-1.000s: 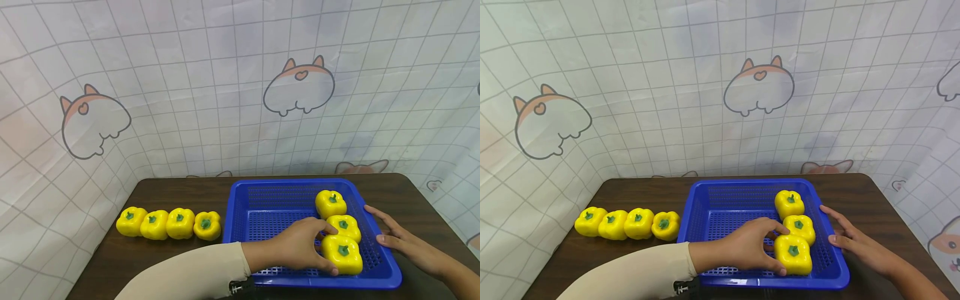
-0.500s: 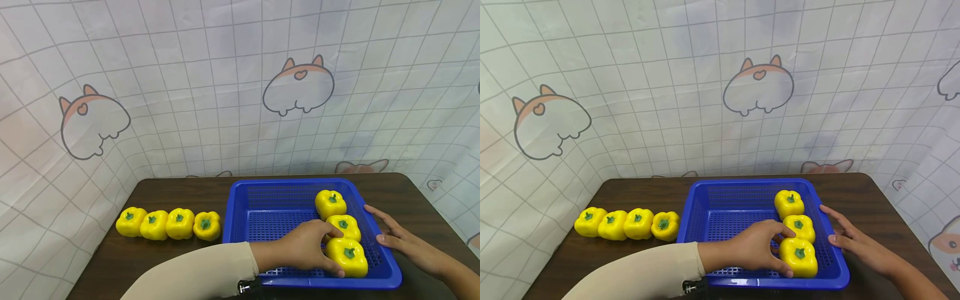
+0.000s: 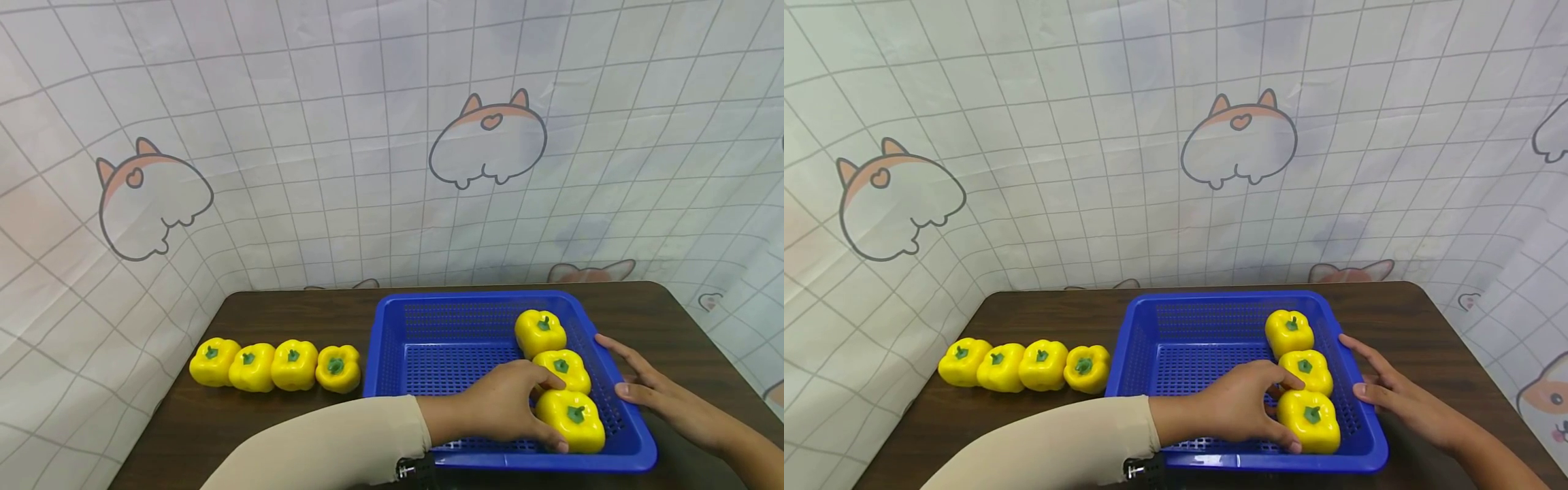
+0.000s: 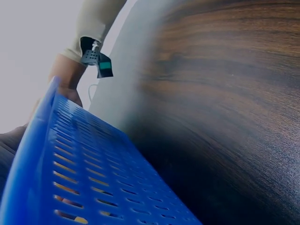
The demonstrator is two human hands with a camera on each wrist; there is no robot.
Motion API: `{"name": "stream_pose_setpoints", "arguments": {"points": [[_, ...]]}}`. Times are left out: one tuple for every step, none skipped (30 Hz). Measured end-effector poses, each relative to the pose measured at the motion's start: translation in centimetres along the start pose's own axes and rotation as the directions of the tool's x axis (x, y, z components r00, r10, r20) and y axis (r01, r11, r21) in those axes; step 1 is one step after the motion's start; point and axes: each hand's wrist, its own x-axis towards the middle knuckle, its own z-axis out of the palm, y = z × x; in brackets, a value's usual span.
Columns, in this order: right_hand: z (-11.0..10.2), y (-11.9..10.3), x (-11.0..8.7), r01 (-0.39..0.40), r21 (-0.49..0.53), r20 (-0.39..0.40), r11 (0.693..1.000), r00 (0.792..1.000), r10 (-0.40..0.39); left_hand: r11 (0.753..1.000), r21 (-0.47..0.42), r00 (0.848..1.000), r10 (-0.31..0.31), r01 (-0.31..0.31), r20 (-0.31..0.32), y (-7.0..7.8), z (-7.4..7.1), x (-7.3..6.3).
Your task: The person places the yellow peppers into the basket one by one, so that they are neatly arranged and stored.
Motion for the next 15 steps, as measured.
{"name": "stream_pose_setpoints", "arguments": {"points": [[-0.03, 0.07, 0.01, 0.001, -0.002, -0.002, 1.0, 1.0, -0.001, 1.0, 0.0, 1.0, 0.002, -0.002, 0.0, -0.02, 0.03, 0.01], [-0.06, 0.13, 0.03, 0.0, -0.004, -0.005, 1.0, 1.0, 0.0, 1.0, 0.001, 1.0, 0.004, -0.004, 0.0, -0.04, 0.06, 0.01], [-0.1, 0.2, 0.05, 0.005, -0.009, -0.004, 1.0, 1.0, -0.005, 1.0, 0.002, 1.0, 0.006, -0.006, 0.0, -0.06, 0.09, 0.01], [-0.15, 0.26, 0.05, 0.009, -0.015, -0.003, 1.0, 1.0, -0.009, 1.0, 0.004, 1.0, 0.008, -0.008, 0.0, -0.09, 0.11, 0.02], [-0.17, 0.29, 0.07, 0.014, -0.023, -0.002, 1.0, 1.0, -0.014, 1.0, 0.007, 1.0, 0.009, -0.009, 0.0, -0.11, 0.13, 0.03], [-0.19, 0.31, 0.08, 0.014, -0.027, -0.004, 1.0, 1.0, -0.014, 1.0, 0.01, 1.0, 0.012, -0.012, 0.001, -0.14, 0.13, 0.05], [-0.2, 0.34, 0.09, 0.02, -0.031, -0.002, 0.999, 1.0, -0.02, 1.0, 0.014, 1.0, 0.015, -0.015, 0.002, -0.16, 0.14, 0.07], [-0.2, 0.34, 0.1, 0.021, -0.032, -0.001, 0.999, 1.0, -0.021, 1.0, 0.017, 1.0, 0.018, -0.018, 0.003, -0.19, 0.14, 0.1], [-0.19, 0.32, 0.1, 0.02, -0.033, -0.003, 0.999, 1.0, -0.021, 1.0, 0.018, 1.0, 0.022, -0.022, 0.006, -0.23, 0.14, 0.12], [-0.17, 0.3, 0.08, 0.016, -0.03, -0.005, 0.999, 1.0, -0.016, 0.999, 0.02, 1.0, 0.025, -0.026, 0.009, -0.26, 0.12, 0.15], [-0.15, 0.28, 0.08, 0.014, -0.027, -0.005, 1.0, 1.0, -0.014, 0.999, 0.02, 0.999, 0.029, -0.029, 0.015, -0.3, 0.08, 0.17], [-0.13, 0.26, 0.09, 0.013, -0.025, -0.006, 1.0, 1.0, -0.013, 0.999, 0.023, 0.999, 0.035, -0.035, 0.02, -0.34, 0.05, 0.19], [-0.12, 0.25, 0.08, 0.012, -0.022, -0.005, 1.0, 1.0, -0.012, 0.999, 0.023, 0.999, 0.041, -0.042, 0.027, -0.4, 0.0, 0.2], [-0.11, 0.24, 0.08, 0.013, -0.02, -0.003, 1.0, 1.0, -0.013, 0.999, 0.022, 0.998, 0.049, -0.05, 0.036, -0.47, -0.06, 0.19], [-0.08, 0.22, 0.07, 0.011, -0.011, -0.001, 1.0, 1.0, -0.011, 0.998, 0.023, 0.997, 0.058, -0.059, 0.045, -0.53, -0.11, 0.18]]}}
